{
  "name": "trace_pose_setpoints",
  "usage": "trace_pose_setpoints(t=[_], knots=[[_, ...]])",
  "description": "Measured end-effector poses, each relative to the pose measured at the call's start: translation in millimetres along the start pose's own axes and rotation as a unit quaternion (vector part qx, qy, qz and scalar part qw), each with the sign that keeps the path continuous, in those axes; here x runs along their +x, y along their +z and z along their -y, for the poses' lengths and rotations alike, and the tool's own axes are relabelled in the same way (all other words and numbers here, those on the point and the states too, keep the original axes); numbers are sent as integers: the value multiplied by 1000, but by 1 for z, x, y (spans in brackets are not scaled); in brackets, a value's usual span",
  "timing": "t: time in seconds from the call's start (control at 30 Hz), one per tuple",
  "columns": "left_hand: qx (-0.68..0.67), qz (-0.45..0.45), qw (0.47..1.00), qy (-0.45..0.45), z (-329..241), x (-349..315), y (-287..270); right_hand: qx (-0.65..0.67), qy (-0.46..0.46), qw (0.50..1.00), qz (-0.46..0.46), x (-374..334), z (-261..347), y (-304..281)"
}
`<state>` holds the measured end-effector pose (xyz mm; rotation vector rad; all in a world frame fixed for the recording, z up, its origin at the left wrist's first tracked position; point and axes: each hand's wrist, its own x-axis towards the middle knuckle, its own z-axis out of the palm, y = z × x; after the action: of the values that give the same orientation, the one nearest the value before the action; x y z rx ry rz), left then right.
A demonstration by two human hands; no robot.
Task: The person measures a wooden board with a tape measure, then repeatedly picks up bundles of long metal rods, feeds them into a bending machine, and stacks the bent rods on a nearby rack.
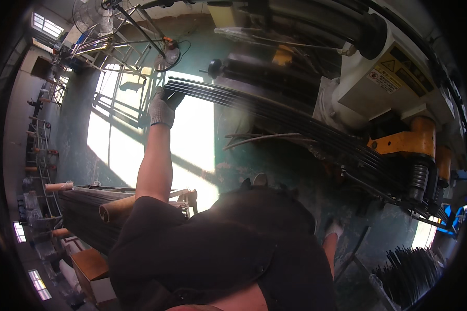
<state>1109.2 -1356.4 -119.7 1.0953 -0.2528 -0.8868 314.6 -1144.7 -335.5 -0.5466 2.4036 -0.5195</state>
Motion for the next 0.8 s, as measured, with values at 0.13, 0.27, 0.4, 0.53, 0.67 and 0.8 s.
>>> trace_pose_setpoints(t=[0.13, 0.27, 0.4, 0.53, 0.67, 0.8], knots=[[-78, -17, 997, -21, -1, -9, 13, 30, -23, 999, 10, 9, 6, 17], [-81, 44, 996, -22, -1, 7, -3, 6, -59, 995, 80, 17, 16, 27], [-75, 134, 987, -49, 2, 25, -5, -68, -151, 983, 75, 58, -17, 34], [192, 186, 960, 84, 6, 5, 11, 89, -51, 991, 85, 37, -13, 27], [-33, 197, 976, -88, 9, 28, 1, 69, -79, 990, 93, 54, -60, 12], [146, 172, 974, -32, -12, 9, -5, -18, -70, 991, 116, -45, 38, -16]])
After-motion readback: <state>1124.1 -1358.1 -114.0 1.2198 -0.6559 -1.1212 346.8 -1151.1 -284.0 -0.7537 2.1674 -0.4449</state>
